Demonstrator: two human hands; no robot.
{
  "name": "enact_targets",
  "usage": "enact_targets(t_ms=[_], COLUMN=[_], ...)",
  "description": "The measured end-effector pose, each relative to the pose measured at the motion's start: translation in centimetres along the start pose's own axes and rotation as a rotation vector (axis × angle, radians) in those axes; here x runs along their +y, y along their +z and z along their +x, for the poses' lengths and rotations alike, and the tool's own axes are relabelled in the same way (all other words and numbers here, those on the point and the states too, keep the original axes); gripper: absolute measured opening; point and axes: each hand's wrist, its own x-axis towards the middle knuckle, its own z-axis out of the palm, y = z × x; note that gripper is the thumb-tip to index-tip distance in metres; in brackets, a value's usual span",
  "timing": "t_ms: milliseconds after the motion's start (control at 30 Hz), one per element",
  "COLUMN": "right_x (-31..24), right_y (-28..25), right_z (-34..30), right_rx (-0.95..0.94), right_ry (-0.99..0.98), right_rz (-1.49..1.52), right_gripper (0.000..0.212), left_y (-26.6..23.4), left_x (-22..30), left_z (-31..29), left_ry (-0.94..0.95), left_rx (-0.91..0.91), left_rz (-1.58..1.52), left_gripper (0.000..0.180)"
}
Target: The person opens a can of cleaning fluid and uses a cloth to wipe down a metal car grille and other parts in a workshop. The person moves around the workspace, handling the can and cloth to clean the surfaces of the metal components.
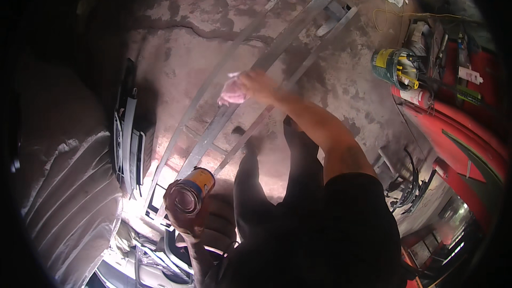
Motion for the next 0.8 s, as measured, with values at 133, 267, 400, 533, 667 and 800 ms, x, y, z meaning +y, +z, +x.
enact_targets(t_ms=[133, 267, 400, 533, 667, 800], right_x=[15.4, 29.2, 42.9, 44.5, 29.6, 21.9], right_y=[-1.4, -4.4, -7.5, -7.2, -3.9, -4.6], right_z=[-4.7, -8.2, -11.9, -12.5, -7.1, -5.8], right_rx=[0.012, -0.025, 0.077, 0.45, 0.478, 0.277], right_ry=[0.173, 0.346, 0.777, 0.883, 0.735, 0.536], right_rz=[-0.246, -0.4, -0.409, 0.174, 0.055, 0.587], right_gripper=[0.039, 0.037, 0.042, 0.043, 0.034, 0.042], left_y=[3.4, 8.4, 11.8, 14.0, 15.6, 15.5], left_x=[2.3, 5.9, 10.5, 13.3, 15.7, 16.9], left_z=[2.0, 5.2, 8.7, 10.2, 12.1, 13.0], left_ry=[-0.054, -0.047, -0.044, -0.064, -0.083, -0.109], left_rx=[-0.047, -0.038, -0.066, -0.105, -0.148, -0.141], left_rz=[0.062, 0.19, 0.134, 0.081, 0.083, 0.04], left_gripper=[0.082, 0.084, 0.084, 0.084, 0.084, 0.081])
